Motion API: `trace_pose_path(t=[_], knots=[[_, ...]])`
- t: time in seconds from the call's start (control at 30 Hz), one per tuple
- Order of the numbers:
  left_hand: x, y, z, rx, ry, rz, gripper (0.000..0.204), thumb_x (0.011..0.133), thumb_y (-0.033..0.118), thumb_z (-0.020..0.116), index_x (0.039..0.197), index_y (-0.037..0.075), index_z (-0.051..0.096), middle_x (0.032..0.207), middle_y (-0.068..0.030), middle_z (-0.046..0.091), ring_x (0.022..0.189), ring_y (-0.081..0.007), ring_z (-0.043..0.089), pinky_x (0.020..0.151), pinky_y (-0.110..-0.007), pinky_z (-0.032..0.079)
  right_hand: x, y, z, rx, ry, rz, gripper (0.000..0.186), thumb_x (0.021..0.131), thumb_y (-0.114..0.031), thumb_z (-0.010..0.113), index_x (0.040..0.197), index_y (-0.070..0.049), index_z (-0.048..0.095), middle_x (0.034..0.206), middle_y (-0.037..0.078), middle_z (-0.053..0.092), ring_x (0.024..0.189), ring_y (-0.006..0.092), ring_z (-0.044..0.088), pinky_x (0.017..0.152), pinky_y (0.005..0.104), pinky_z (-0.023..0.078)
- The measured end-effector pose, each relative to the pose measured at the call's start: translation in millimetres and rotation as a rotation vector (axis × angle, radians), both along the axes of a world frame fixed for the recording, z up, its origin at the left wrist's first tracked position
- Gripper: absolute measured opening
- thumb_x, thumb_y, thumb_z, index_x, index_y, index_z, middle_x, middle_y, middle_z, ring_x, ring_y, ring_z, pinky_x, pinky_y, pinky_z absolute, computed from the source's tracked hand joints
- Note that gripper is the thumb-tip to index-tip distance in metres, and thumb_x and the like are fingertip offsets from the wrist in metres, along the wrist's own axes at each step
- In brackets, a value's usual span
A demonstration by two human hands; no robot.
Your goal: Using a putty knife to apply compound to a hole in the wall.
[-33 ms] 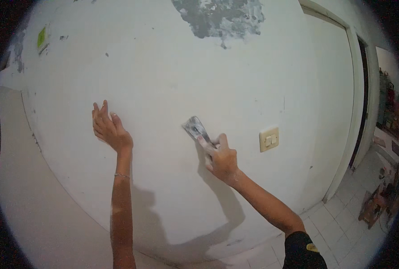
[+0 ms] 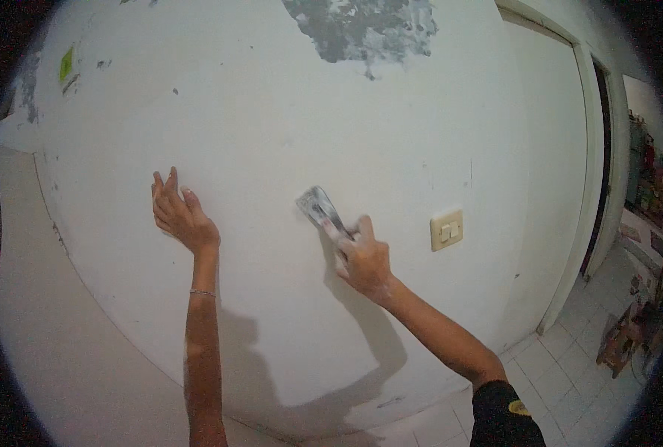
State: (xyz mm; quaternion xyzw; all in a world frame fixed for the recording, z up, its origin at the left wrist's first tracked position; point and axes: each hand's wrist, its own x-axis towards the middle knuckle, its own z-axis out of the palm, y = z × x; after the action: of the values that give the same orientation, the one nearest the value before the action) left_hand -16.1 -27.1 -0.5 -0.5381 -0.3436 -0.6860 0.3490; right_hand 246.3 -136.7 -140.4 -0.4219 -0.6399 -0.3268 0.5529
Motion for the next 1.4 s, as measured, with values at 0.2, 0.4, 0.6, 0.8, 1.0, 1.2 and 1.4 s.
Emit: trace_pose_path(t=[0.2,0.4,0.6,0.8,1.0,1.2,1.4], knots=[[-0.2,2.7,-1.5,0.002,-0.012,0.0,0.044,0.105,0.027,0.039,0.145,0.013,0.056,0.161,-0.013,0.04,0.15,-0.0309,0.029,0.12,-0.05,0.017,-18.4,11.3,43.6,-0.005,0.038,-0.023,0.074,0.067,-0.001,0.075,0.138,-0.02,0.067,0.099,0.014,0.057,0.078,0.0241,0.059,0.055,0.0365,0.054],[-2.4,3.7,-1.7,0.016,0.002,-0.011,0.045,0.109,0.034,0.035,0.148,0.018,0.053,0.162,-0.0094,0.04,0.15,-0.0294,0.029,0.121,-0.051,0.016,-7.2,14.6,48.9,0.049,0.022,0.013,0.072,0.069,-0.004,0.075,0.139,-0.023,0.067,0.093,0.01,0.059,0.082,0.0244,0.06,0.055,0.0372,0.054],[-0.7,3.2,-1.7,0.027,-0.003,0.012,0.044,0.109,0.031,0.037,0.149,0.019,0.052,0.162,-0.0093,0.04,0.151,-0.0299,0.029,0.121,-0.052,0.017,26.9,-10.8,-50.3,-0.023,-0.012,-0.122,0.068,0.074,-0.007,0.075,0.139,-0.026,0.066,0.088,0.007,0.063,0.08,0.0232,0.058,0.051,0.0342,0.052],[-0.8,2.4,-1.7,-0.006,-0.004,0.033,0.044,0.11,0.033,0.037,0.149,0.018,0.051,0.163,-0.0097,0.039,0.151,-0.0302,0.028,0.121,-0.052,0.017,13.7,5.5,-15.5,-0.006,0.061,-0.014,0.058,0.076,0.0,0.076,0.13,-0.021,0.073,0.09,0.01,0.062,0.074,0.0223,0.06,0.056,0.0337,0.056],[0.1,0.0,-1.4,0.013,0.01,0.039,0.045,0.106,0.029,0.039,0.146,0.013,0.054,0.162,-0.0137,0.039,0.151,-0.033,0.028,0.119,-0.051,0.019,-11.1,3.2,36.2,0.12,0.082,0.062,0.06,0.077,-0.004,0.075,0.134,-0.021,0.07,0.09,0.011,0.059,0.074,0.0216,0.059,0.057,0.0355,0.054],[-1.4,-1.4,-0.5,0.005,0.012,0.004,0.046,0.107,0.03,0.037,0.147,0.014,0.053,0.162,-0.0134,0.039,0.151,-0.0335,0.028,0.119,-0.052,0.017,-32.6,19.7,104.8,0.061,0.059,0.009,0.058,0.076,-0.001,0.074,0.131,-0.021,0.072,0.094,0.009,0.055,0.076,0.021,0.059,0.057,0.0342,0.053],[-2.9,1.3,-1.5,-0.008,0.009,0.003,0.046,0.107,0.029,0.037,0.147,0.014,0.054,0.162,-0.0127,0.04,0.151,-0.0326,0.029,0.119,-0.052,0.017,-23.4,27.5,98.1,0.09,0.036,0.052,0.066,0.074,-0.003,0.074,0.136,-0.025,0.069,0.097,0.009,0.054,0.076,0.022,0.059,0.058,0.0368,0.052]])
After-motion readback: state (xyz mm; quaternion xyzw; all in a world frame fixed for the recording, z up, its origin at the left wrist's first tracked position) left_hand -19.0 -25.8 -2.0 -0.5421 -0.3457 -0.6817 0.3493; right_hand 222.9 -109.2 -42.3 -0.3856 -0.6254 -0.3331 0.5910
